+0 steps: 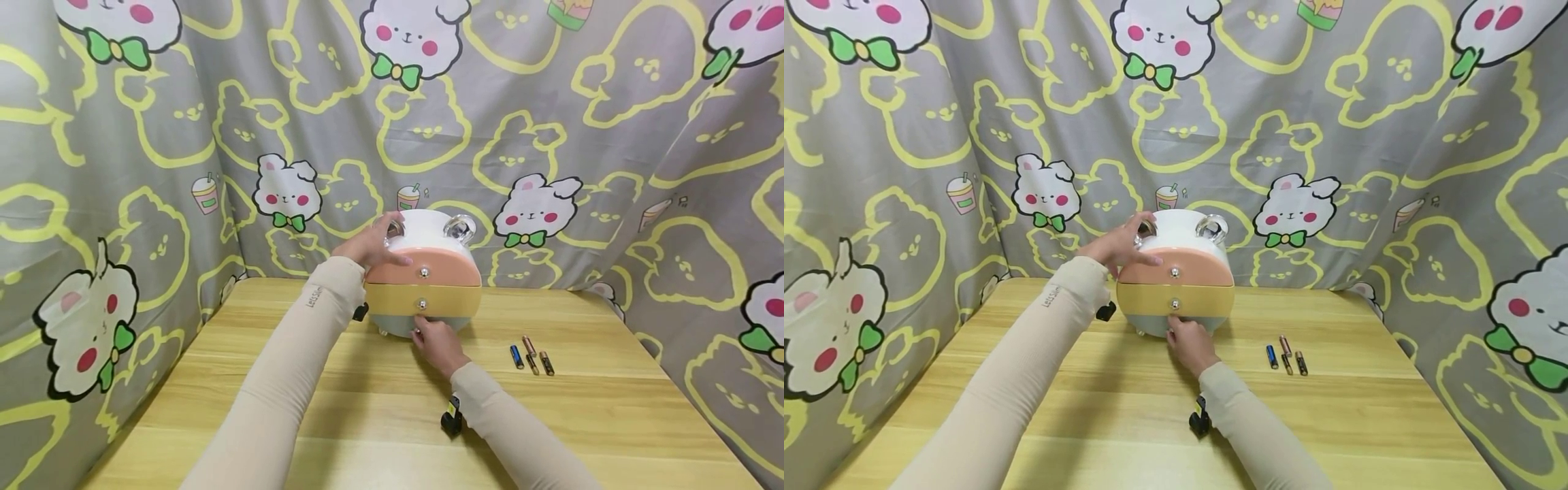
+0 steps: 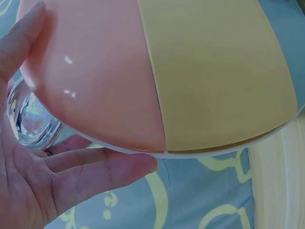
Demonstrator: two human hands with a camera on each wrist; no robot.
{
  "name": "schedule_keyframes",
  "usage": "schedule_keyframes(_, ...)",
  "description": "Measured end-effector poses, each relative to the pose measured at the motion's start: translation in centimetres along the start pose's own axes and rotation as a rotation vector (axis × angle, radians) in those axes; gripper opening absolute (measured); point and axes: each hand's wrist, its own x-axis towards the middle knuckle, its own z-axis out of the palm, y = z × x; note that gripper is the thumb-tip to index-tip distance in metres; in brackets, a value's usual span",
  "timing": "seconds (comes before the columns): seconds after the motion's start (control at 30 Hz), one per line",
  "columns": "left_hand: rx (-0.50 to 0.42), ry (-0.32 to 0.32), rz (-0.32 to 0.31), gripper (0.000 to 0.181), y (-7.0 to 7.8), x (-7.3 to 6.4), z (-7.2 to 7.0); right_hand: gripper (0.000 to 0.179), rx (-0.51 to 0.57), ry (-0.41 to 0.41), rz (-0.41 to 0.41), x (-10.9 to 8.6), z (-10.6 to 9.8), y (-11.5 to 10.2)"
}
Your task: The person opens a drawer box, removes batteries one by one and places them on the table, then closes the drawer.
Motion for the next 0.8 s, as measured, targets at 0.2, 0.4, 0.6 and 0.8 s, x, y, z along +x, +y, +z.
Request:
schedule_keyframes(0.2, -0.005, -0.002, -0.008, 0.093, 0.0, 0.0, 0.2, 0.025, -0.070, -0.004, -0.056, 0.0, -0.2, 0.1)
schedule_keyframes(0.4, -0.008, -0.006, -0.002, 0.094, 0.0, 0.0, 0.4, 0.022, -0.242, -0.037, -0.184, -0.1, -0.5, 0.2)
schedule_keyframes(0.6, 0.013, 0.011, 0.001, 0.094, -0.1, 0.0, 0.3, 0.019, -0.317, -0.043, -0.304, 0.7, -0.9, 0.1)
schedule_keyframes(0.8, 0.018, 0.001, 0.003, 0.095, 0.0, 0.1, 0.2, 0.017, -0.320, -0.033, -0.330, 0.9, -1.0, 0.1)
